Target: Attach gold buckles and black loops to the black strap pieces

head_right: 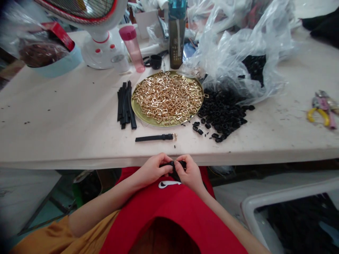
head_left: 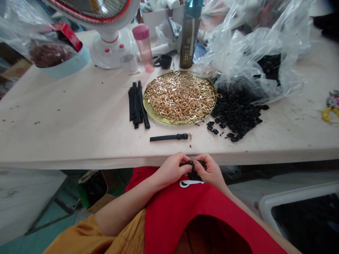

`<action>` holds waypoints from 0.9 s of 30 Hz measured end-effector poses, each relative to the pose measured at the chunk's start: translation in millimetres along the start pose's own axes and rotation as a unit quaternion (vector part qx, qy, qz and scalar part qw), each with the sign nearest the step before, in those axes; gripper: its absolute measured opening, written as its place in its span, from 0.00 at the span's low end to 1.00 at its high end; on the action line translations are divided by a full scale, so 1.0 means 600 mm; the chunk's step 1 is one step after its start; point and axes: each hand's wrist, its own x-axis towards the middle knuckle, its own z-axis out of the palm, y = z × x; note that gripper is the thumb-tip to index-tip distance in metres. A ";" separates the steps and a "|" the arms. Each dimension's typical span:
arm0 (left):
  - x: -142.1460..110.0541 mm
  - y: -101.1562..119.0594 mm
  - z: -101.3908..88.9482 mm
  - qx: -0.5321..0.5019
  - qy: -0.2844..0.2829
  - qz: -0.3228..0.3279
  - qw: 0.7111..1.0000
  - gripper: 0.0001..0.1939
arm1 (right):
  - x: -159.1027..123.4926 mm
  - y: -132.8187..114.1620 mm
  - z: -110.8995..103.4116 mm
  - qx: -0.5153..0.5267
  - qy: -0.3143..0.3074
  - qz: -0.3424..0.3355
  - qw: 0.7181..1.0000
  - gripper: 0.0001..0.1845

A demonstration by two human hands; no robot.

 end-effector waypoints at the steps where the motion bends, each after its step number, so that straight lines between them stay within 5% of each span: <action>1: 0.001 -0.003 -0.001 0.009 -0.001 -0.008 1.000 0.09 | -0.001 0.001 0.000 0.011 -0.010 0.005 1.000 0.12; 7: -0.007 -0.014 -0.021 -0.069 -0.102 -0.073 0.990 0.12 | -0.014 -0.003 -0.014 0.033 -0.104 -0.024 0.994 0.10; 11: -0.022 -0.001 -0.013 -0.101 -0.077 -0.086 0.988 0.11 | -0.018 -0.004 -0.025 -0.025 -0.116 -0.110 0.987 0.09; 15: -0.027 0.011 -0.001 0.022 -0.054 -0.035 0.998 0.09 | -0.028 0.000 -0.030 -0.038 -0.141 -0.145 0.979 0.08; 18: -0.026 0.010 -0.002 0.066 -0.065 -0.001 0.996 0.10 | -0.036 0.005 -0.031 -0.033 -0.127 -0.147 0.980 0.09; 22: -0.029 0.003 -0.009 0.002 -0.139 -0.060 0.989 0.12 | -0.036 0.008 -0.029 -0.051 -0.081 -0.134 0.986 0.11; 27: -0.035 0.009 -0.007 0.032 -0.156 -0.045 0.986 0.14 | -0.026 0.001 -0.030 -0.089 -0.109 -0.184 0.973 0.10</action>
